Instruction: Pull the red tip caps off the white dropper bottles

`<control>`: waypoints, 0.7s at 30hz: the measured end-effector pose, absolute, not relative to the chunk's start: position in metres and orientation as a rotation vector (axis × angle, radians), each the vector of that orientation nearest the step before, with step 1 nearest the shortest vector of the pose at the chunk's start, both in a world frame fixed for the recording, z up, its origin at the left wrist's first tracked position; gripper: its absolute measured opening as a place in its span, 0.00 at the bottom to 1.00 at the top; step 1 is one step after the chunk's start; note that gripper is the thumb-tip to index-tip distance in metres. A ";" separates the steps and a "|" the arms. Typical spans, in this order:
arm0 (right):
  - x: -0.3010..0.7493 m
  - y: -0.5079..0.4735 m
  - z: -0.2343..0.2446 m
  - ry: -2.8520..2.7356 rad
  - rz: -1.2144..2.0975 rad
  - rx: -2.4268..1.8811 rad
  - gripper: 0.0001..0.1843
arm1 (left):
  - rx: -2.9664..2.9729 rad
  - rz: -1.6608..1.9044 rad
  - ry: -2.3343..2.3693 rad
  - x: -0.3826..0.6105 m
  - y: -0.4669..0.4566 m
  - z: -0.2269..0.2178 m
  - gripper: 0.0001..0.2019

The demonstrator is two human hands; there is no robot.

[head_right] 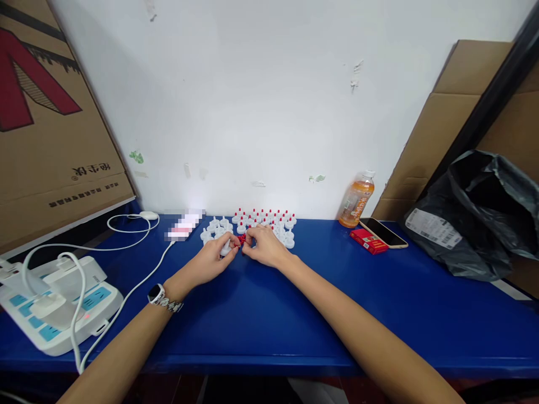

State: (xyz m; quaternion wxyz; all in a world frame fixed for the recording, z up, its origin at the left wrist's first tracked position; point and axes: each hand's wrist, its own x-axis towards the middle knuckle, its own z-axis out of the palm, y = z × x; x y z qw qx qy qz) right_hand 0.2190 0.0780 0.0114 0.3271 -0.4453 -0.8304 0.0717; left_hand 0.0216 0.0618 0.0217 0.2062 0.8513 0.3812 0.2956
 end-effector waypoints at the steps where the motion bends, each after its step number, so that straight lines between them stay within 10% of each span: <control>1: 0.219 0.078 0.011 -2.152 0.216 -1.145 0.07 | 2.371 0.821 1.065 0.021 0.062 0.022 0.08; 9: 0.213 0.067 0.017 -1.873 0.520 -0.994 0.07 | 2.344 0.842 1.057 0.018 0.064 0.019 0.12; 21: 0.178 0.056 0.013 -1.231 0.918 -0.816 0.16 | 2.312 0.862 1.057 0.025 0.057 0.012 0.44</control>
